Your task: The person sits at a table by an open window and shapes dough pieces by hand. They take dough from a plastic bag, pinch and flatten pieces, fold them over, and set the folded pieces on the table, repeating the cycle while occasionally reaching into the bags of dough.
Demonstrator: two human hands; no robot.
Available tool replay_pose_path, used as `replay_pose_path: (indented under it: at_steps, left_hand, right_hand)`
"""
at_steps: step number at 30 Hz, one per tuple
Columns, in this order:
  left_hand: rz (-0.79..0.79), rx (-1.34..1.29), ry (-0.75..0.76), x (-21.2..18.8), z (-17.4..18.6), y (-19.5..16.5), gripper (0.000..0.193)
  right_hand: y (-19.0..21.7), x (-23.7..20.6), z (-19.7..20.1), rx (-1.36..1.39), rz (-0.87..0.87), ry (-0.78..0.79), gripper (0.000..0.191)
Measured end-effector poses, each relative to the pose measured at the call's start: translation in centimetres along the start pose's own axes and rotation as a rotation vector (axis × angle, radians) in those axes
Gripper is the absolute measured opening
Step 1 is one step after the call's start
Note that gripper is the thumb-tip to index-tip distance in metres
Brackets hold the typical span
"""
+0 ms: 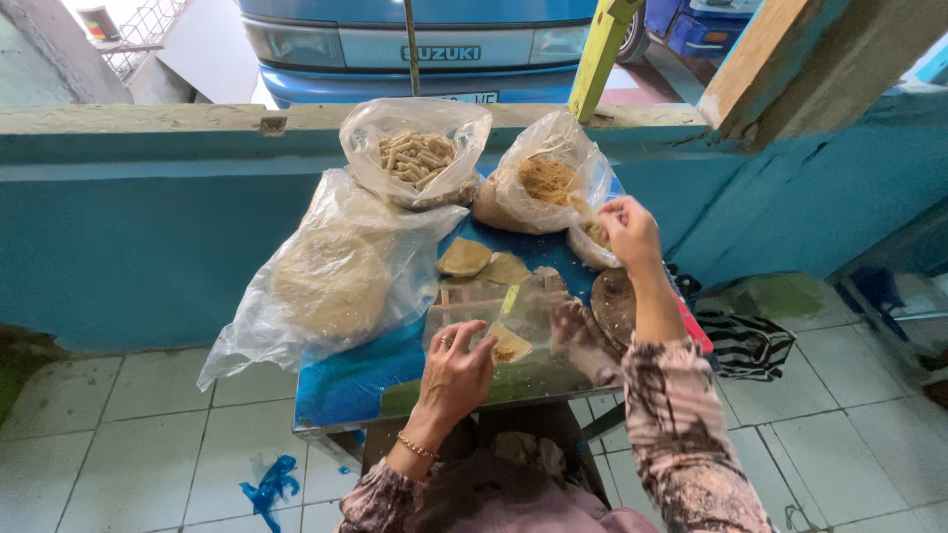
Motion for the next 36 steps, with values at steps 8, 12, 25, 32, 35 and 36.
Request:
replay_pose_path:
  at_steps: [8,12,25,32,35,36]
  left_hand:
    - [0.219,0.063,-0.050,-0.4,0.0,1.1,0.013]
    - [0.256,0.129,-0.028,-0.4,0.1,1.3,0.015]
    - [0.380,0.071,0.068,-0.9,-1.4,2.1,0.012]
    - [0.428,0.156,0.114,-1.5,-1.2,1.4,0.018]
    - [0.428,0.133,0.113,-1.6,-1.7,1.4,0.015]
    - [0.421,0.121,0.104,-1.5,-1.9,1.5,0.015]
  right_hand:
    - [6.5,1.3,-5.5,-0.596,0.653,-0.218,0.012]
    - [7.3,-6.5,-4.6,-0.433,0.687,0.026,0.007]
    - [3.8,-19.6,-2.5,-0.346,0.131,0.295,0.013]
    - [3.9,-20.3,-2.3,-0.383,0.121,0.276,0.014]
    - [4.1,-20.1,-2.6,-0.359,0.107,0.283,0.015]
    - [4.1,-20.0,-2.6,-0.340,0.080,0.290,0.016]
Point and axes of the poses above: each hand's wrist, its own x-axis towards the middle knuckle, its own z-axis out of the back of the hand, y = z × x, the point moved 4 cm from there along x, towards the middle knuckle, and after that the axes turned 11 degrees about -y, right-handed, at the moved point
